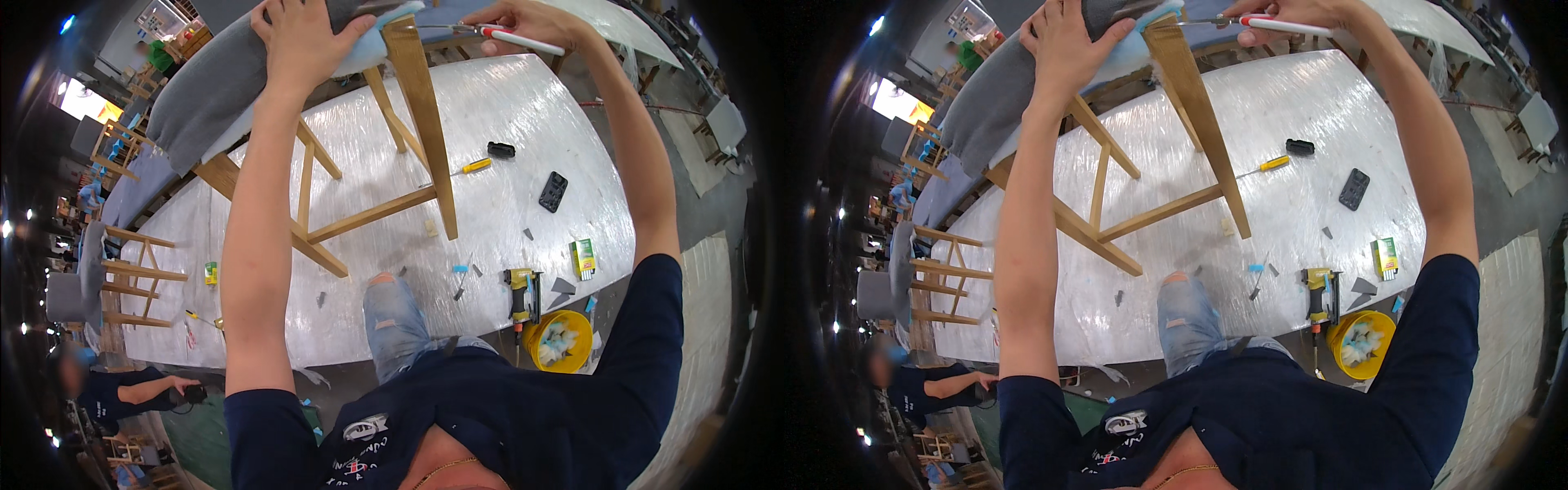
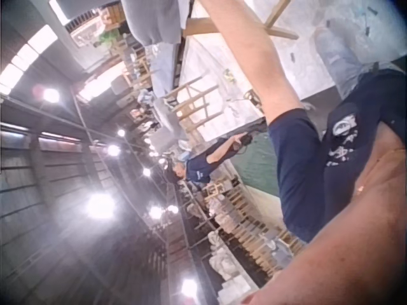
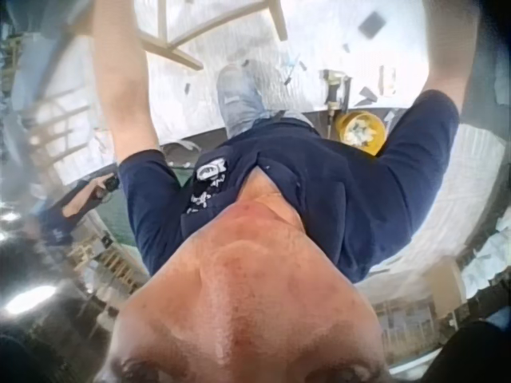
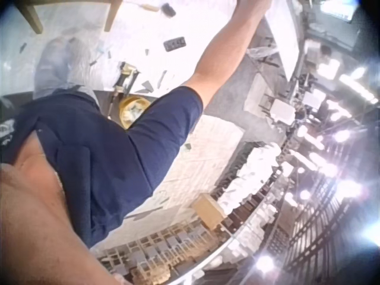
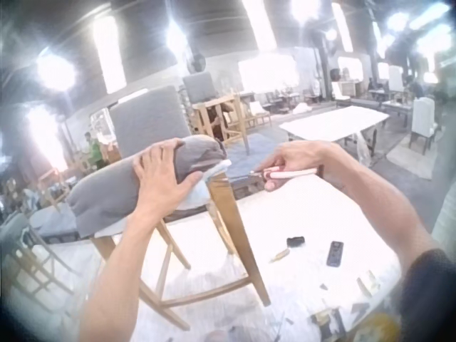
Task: The person is upholstering a wooden chair by attaching a gray fabric cover to the seat. They use a staple gun to secure the fabric to the underside of the chair frame, a utility knife to trim excess material, and scissors to cut the fabric. The process involves pulling the fabric taut, stapling it, and trimming the edges to fit the chair's shape.
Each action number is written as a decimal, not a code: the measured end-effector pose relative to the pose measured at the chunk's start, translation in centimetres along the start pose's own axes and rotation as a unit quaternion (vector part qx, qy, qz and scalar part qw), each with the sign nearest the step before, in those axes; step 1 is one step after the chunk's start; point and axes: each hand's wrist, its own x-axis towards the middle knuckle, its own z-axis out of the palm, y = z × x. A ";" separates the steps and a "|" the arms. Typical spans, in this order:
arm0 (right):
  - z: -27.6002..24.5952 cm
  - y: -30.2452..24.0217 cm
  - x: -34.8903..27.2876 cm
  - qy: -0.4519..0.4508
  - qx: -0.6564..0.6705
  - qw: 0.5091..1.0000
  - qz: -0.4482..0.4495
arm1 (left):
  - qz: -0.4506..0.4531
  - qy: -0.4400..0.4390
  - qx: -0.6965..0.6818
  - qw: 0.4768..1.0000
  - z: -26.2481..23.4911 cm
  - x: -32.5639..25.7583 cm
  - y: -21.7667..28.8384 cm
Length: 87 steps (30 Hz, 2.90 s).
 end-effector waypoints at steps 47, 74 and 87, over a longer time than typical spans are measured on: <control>53.9 17.4 -15.6 0.154 0.236 0.858 0.429 | 0.050 -0.029 0.003 0.998 1.5 -0.4 -1.7; 14.7 -10.0 5.1 0.544 0.259 0.795 -0.070 | 0.042 -0.034 -0.010 0.998 -1.0 -2.1 0.4; 16.6 -7.2 2.6 0.463 0.332 0.821 -0.036 | 0.036 -0.012 -0.021 0.999 -1.2 -1.7 0.9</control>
